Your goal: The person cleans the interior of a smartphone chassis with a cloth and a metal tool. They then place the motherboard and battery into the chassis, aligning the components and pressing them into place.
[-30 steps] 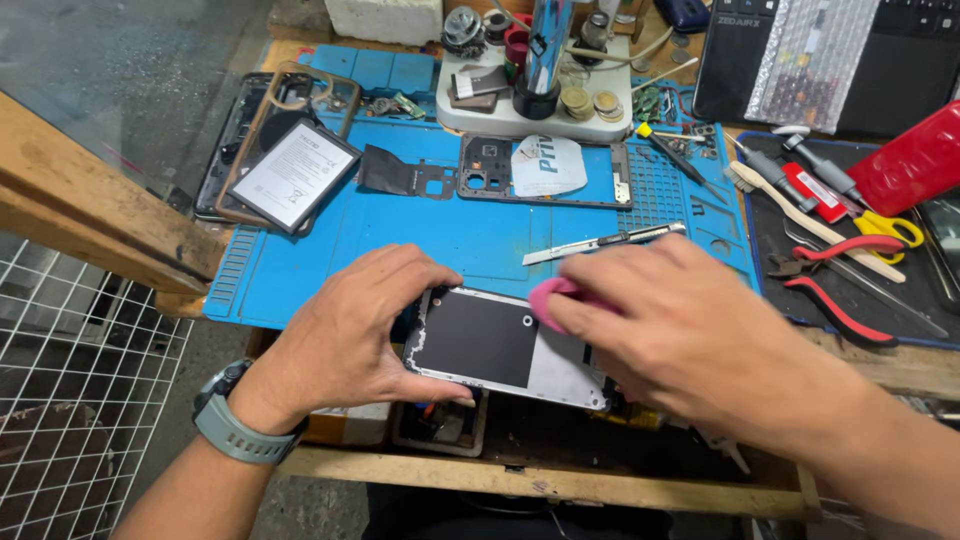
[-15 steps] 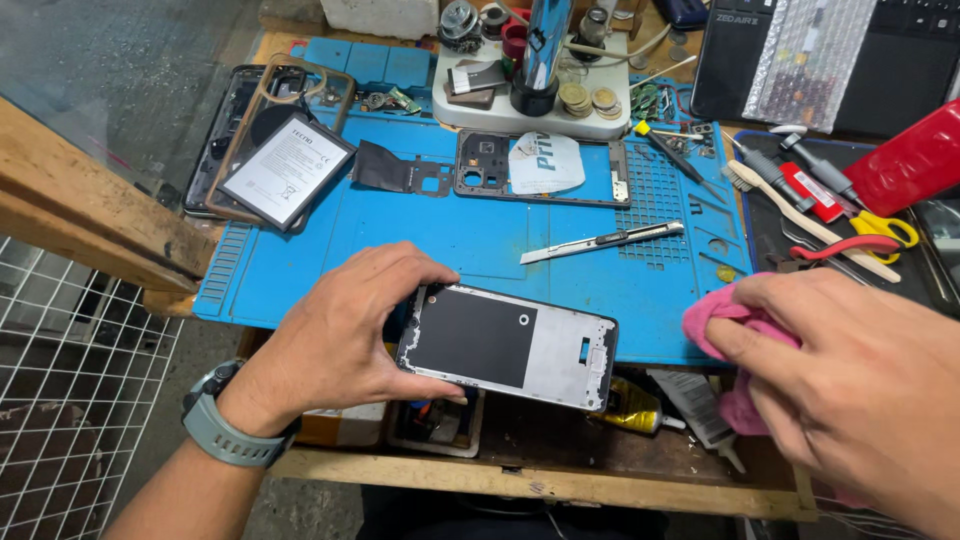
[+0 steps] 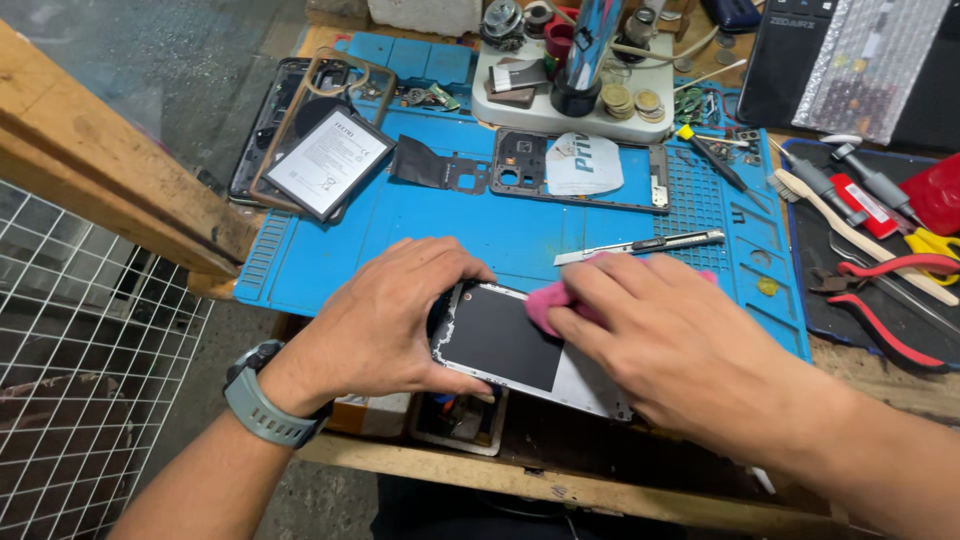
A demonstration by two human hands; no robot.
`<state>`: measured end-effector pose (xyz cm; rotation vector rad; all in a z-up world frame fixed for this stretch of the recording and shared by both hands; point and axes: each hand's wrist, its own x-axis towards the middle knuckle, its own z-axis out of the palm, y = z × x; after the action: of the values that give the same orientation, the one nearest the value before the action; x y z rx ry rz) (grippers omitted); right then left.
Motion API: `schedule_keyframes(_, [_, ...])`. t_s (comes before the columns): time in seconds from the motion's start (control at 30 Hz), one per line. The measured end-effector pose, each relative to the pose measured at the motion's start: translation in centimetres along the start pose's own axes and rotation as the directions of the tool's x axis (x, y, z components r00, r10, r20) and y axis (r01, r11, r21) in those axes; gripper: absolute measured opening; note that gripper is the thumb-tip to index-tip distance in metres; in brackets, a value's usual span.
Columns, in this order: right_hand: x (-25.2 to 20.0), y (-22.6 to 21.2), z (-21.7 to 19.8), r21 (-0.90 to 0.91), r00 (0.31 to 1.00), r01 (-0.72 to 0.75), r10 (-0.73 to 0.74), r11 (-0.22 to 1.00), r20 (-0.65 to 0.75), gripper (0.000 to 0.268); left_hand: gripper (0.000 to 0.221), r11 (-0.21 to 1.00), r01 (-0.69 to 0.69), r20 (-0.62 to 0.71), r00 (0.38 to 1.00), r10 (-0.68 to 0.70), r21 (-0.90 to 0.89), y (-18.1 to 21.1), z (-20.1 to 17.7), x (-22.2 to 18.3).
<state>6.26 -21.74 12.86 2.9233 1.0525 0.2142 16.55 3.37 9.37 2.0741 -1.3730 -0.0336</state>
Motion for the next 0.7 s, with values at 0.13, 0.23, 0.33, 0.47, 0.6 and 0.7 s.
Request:
schedule_keyframes(0.13, [3.6, -0.6, 0.0, 0.060, 1.000, 0.029, -0.029, 0.998, 0.000, 0.061, 0.081, 0.999, -0.039, -0.050, 0.998, 0.040, 0.029, -0.1, 0.1, -0.1])
schedule_keyframes(0.23, [2.1, 0.1, 0.3, 0.099, 1.000, -0.009, 0.009, 0.995, -0.003, 0.052, 0.078, 1.000, -0.019, -0.044, 0.999, 0.020, 0.006, -0.3, 0.0, -0.2])
schedule_keyframes(0.33, [-3.6, 1.0, -0.1, -0.107, 0.814, -0.302, 0.315, 0.947, 0.489, 0.049, 0.078, 1.000, -0.020, -0.048, 0.999, 0.020, -0.013, -0.5, 0.2, -0.6])
schedule_keyframes(0.47, [-9.4, 1.7, -0.5, -0.198, 0.777, -0.488, 0.527, 0.850, 0.345, 0.035, 0.079, 0.999, -0.046, -0.076, 0.996, 0.046, -0.005, -0.4, 0.0, -0.6])
schedule_keyframes(0.6, [-7.5, 1.3, -0.8, 0.003, 0.957, -0.265, 0.262, 0.964, 0.125, 0.038, 0.077, 0.999, -0.039, -0.079, 0.996, 0.038, -0.008, -0.1, 0.2, -0.6])
schedule_keyframes(0.7, [-1.1, -0.2, 0.1, 0.060, 0.993, -0.111, 0.109, 0.992, 0.041, 0.055, 0.078, 0.998, -0.050, -0.097, 0.994, 0.052, 0.024, 0.1, 0.2, -0.6])
